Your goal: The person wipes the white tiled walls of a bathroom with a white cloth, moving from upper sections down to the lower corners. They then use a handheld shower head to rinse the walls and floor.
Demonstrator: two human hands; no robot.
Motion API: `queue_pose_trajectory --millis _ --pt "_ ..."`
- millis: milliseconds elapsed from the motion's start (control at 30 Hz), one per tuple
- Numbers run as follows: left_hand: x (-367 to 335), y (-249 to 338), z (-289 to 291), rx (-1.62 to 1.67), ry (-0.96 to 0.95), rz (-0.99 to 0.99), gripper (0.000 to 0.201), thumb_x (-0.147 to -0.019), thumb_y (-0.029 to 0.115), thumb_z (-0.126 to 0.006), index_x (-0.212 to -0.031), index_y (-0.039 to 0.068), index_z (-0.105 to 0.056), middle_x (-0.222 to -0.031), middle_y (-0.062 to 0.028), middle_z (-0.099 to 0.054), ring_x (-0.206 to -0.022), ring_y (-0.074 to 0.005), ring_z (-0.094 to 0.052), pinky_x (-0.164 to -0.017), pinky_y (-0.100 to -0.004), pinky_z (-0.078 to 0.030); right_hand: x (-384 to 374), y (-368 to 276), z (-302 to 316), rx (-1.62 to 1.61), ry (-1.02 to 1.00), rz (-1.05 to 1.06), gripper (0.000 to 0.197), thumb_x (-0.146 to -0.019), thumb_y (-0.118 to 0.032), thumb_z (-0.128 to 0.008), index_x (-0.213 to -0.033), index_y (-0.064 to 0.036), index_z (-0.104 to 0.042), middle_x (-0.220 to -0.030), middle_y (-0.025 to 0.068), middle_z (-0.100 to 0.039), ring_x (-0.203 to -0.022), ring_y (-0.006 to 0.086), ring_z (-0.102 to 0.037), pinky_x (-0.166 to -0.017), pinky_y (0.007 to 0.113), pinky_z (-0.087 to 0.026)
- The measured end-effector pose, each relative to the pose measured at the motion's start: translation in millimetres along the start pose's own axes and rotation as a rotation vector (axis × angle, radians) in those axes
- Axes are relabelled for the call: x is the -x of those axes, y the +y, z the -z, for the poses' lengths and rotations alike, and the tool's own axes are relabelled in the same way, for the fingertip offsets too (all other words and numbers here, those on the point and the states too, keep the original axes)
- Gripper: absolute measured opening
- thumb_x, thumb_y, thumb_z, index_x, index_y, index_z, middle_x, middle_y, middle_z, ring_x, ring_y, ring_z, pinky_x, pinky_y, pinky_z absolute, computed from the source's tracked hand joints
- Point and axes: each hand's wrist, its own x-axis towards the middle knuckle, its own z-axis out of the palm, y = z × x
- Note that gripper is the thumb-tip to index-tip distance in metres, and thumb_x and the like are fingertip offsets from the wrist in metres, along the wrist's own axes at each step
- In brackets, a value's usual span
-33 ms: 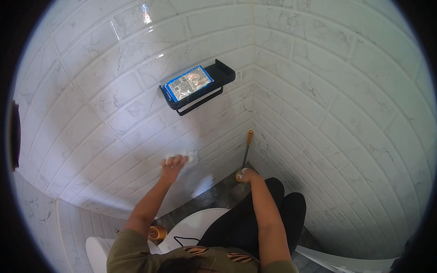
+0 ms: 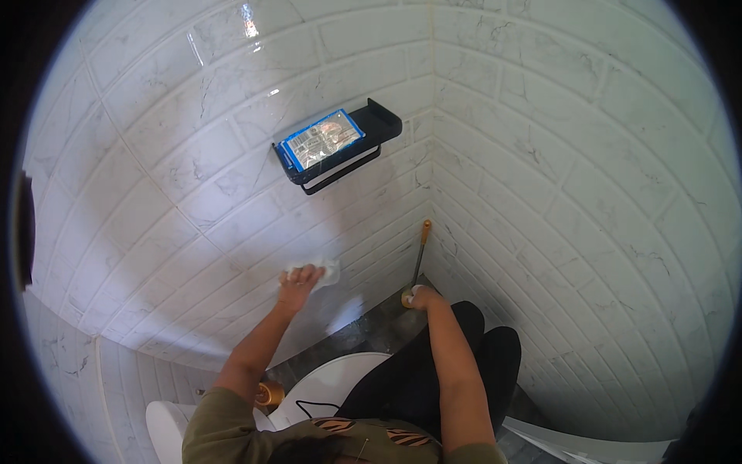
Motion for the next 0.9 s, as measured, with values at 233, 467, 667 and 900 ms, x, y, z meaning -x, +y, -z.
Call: queue_pose_trajectory --millis 233,467,667,900 --pt "-3.9 77.1 26.7 0.692 -0.221 0.657 0.049 -0.078 0.009 -0.064 -0.125 0.017 -0.053 -0.116 -0.0091 -0.052 -0.107 -0.0292 -0.05 -0.084 -0.0431 -0.039 10.0 -87.6 -47.1 -0.569 -0.104 -0.085 0.072 -0.091 -0.062 -0.047 -0.122 0.0019 -0.056 -0.114 0.0191 -0.062 -0.102 0.0288 -0.063 -0.086 0.038 -0.049" --pt "17.8 91.2 38.9 1.353 -0.189 0.724 0.052 -0.078 0.006 -0.066 -0.128 0.006 -0.05 -0.115 -0.0198 -0.054 -0.106 -0.037 -0.054 -0.094 -0.0412 -0.041 -19.1 -169.3 -130.9 -1.226 0.347 0.083 0.058 -0.097 -0.046 -0.051 -0.134 -0.0023 -0.044 -0.123 0.014 -0.055 -0.103 0.0225 -0.058 -0.087 0.033 -0.045" --pt "14.7 8.3 86.8 0.88 0.157 0.815 0.032 -0.081 0.005 -0.065 -0.112 0.002 -0.06 -0.109 -0.0194 -0.059 -0.102 -0.0355 -0.057 -0.093 -0.0439 -0.043 -45.8 -218.4 -59.9 -1.194 1.137 0.134 0.047 -0.094 -0.032 -0.058 -0.125 0.0015 -0.044 -0.11 0.0184 -0.055 -0.098 0.0305 -0.056 -0.088 0.04 -0.044" --pt "38.0 -10.9 88.5 0.304 0.211 0.721 0.055 -0.087 0.016 -0.061 -0.136 0.001 -0.039 -0.144 -0.024 -0.031 -0.133 -0.0424 -0.03 -0.108 -0.0545 -0.023 -56.3 -307.0 -126.4 -0.765 1.234 0.423 0.057 -0.08 -0.021 -0.072 -0.126 -0.0006 -0.043 -0.108 0.0213 -0.057 -0.1 0.0399 -0.057 -0.088 0.048 -0.046"
